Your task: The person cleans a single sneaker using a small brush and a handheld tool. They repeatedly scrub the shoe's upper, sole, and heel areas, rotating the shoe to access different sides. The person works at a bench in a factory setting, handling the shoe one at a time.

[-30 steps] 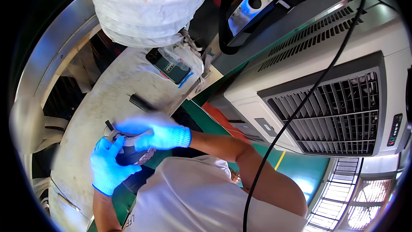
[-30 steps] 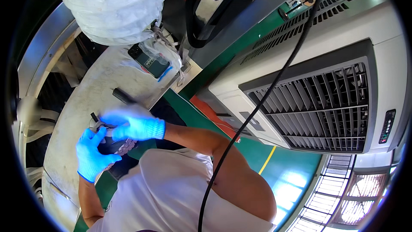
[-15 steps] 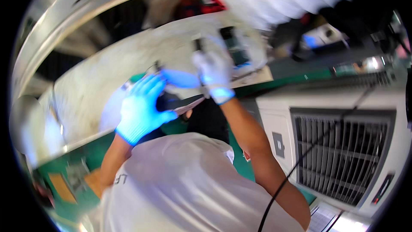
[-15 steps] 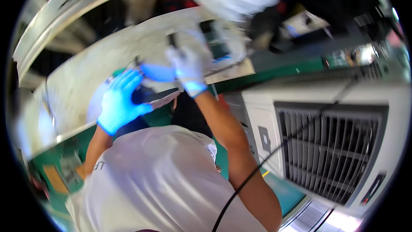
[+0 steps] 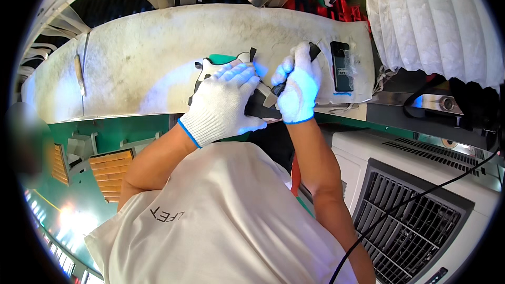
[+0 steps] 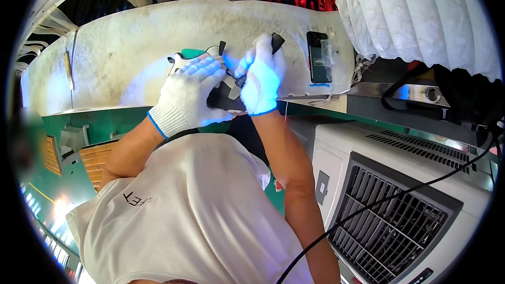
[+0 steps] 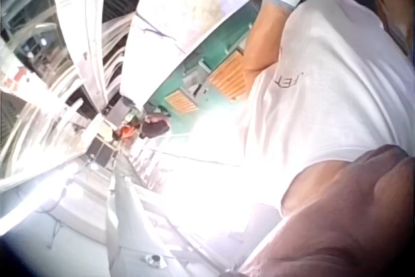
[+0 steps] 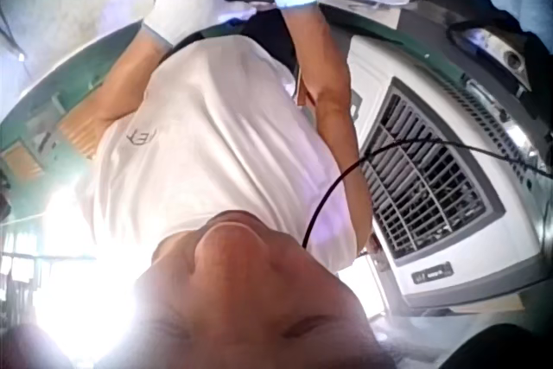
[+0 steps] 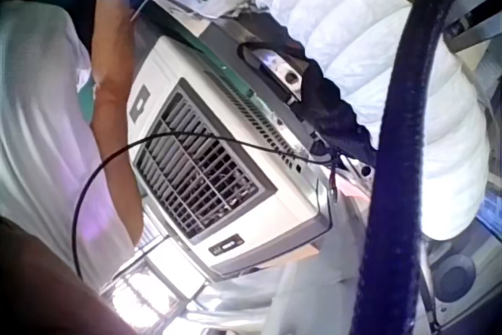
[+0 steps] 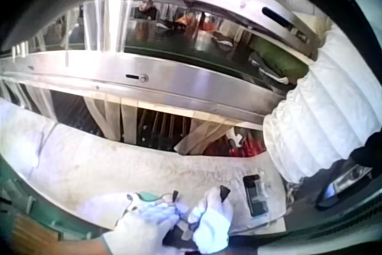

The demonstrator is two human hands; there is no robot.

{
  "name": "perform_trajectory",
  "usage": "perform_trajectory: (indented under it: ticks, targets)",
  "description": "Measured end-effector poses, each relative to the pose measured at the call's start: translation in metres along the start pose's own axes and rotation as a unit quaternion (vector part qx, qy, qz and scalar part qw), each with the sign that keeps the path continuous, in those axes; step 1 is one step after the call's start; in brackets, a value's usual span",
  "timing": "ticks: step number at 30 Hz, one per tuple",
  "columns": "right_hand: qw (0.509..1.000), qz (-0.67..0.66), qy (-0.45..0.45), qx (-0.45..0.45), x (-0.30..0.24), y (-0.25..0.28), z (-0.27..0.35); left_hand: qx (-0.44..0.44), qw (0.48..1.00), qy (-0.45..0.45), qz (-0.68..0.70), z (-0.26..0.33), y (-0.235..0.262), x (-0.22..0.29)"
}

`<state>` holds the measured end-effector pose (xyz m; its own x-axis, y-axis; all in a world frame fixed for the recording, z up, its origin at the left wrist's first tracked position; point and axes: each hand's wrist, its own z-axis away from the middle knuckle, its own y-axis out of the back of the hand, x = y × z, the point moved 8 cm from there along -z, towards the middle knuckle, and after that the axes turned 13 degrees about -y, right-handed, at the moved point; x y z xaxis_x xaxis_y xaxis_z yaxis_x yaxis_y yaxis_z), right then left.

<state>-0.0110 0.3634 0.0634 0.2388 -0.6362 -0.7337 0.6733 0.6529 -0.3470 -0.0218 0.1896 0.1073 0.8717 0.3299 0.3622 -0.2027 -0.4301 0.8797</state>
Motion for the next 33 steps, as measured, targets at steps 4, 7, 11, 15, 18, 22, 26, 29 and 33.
perform_trajectory:
  ticks: [4, 7, 11, 15, 18, 22, 26, 29, 33]
  targets:
    - [0.999, 0.008, -0.006, -0.039, 0.011, -0.014, 0.007, -0.023, 1.0, -0.01, 0.012, 0.001, -0.006, -0.002]
    - [0.986, -0.074, -0.074, -0.131, 0.021, -0.005, -0.017, -0.018, 0.999, -0.021, 0.041, -0.001, -0.002, 0.002]
    - [0.975, -0.121, -0.083, -0.165, 0.02, 0.003, -0.019, -0.012, 0.999, -0.013, 0.048, -0.003, -0.007, 0.002]
    - [0.97, -0.16, -0.082, -0.166, 0.019, 0.022, -0.034, -0.06, 0.998, 0.005, 0.034, -0.012, -0.007, 0.008]
    - [0.921, -0.246, -0.174, -0.246, 0.031, 0.02, -0.041, -0.021, 0.999, -0.002, 0.043, -0.008, -0.004, 0.006]
    - [0.988, -0.091, -0.055, -0.112, 0.021, 0.015, -0.032, -0.006, 0.999, -0.016, 0.032, -0.008, -0.003, 0.011]
    - [0.998, 0.026, -0.046, 0.025, 0.014, 0.006, -0.031, 0.015, 0.998, -0.014, 0.056, -0.009, -0.005, 0.01]
    - [0.989, 0.138, -0.058, -0.006, 0.021, -0.001, -0.049, 0.005, 0.999, 0.003, 0.038, -0.01, 0.0, 0.012]
    - [0.963, 0.228, -0.104, -0.098, 0.024, -0.017, -0.052, -0.066, 0.995, 0.059, 0.036, -0.012, -0.007, 0.011]
